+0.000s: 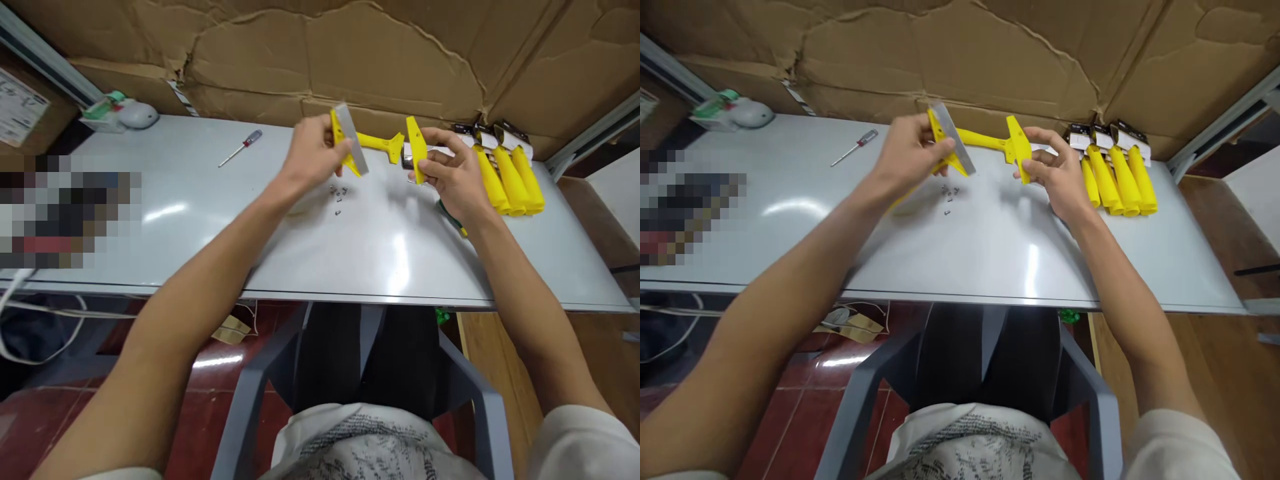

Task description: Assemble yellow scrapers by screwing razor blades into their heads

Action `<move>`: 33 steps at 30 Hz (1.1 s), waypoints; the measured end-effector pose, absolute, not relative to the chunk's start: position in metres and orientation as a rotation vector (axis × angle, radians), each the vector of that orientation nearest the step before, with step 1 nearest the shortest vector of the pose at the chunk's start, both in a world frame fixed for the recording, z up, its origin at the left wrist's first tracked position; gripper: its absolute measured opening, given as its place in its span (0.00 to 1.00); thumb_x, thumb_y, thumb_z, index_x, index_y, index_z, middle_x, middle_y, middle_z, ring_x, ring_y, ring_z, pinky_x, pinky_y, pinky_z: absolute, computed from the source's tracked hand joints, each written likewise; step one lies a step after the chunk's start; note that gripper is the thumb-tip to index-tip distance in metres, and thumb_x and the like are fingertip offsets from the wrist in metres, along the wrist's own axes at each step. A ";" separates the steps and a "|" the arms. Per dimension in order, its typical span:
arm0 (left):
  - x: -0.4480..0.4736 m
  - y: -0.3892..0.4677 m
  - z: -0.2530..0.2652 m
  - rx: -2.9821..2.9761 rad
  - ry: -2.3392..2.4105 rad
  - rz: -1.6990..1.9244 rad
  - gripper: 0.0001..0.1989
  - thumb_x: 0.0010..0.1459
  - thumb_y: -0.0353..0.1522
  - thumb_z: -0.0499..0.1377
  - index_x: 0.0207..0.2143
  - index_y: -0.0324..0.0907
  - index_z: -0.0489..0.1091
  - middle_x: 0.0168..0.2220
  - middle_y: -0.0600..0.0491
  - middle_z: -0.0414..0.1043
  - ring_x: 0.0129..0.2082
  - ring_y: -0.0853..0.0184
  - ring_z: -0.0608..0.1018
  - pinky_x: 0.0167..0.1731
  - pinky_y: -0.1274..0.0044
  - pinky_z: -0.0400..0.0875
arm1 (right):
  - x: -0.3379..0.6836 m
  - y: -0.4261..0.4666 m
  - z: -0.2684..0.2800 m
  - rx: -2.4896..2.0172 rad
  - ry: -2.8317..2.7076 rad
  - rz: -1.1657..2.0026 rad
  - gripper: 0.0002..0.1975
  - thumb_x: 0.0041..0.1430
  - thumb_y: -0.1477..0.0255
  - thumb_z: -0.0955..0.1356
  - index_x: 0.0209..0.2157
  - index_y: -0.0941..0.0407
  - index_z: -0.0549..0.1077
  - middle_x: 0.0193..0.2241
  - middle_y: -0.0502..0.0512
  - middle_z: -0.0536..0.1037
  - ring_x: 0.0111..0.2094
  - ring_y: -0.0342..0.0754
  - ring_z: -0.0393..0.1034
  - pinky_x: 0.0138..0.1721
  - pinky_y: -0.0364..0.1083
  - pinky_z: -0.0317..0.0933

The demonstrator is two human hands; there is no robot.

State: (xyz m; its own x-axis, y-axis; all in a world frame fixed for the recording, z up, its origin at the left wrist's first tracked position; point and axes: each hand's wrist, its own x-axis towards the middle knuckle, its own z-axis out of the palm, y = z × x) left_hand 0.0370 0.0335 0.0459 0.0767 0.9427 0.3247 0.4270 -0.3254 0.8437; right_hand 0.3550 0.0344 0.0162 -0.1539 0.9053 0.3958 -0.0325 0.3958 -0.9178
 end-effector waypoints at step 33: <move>0.071 -0.040 0.056 1.777 0.890 0.974 0.16 0.76 0.42 0.70 0.35 0.47 0.76 0.33 0.53 0.81 0.27 0.66 0.78 0.26 0.72 0.74 | 0.316 -0.034 0.050 -0.867 -1.758 1.011 0.32 0.54 0.43 0.91 0.34 0.55 0.85 0.34 0.52 0.81 0.31 0.42 0.70 0.21 0.43 0.63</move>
State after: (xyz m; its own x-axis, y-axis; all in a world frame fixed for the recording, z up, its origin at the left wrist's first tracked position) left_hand 0.0708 -0.0400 0.0561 0.4317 0.8686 0.2432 0.1641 -0.3407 0.9257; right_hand 0.3155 -0.0336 0.0498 -0.3468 0.8682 0.3550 0.1299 0.4193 -0.8985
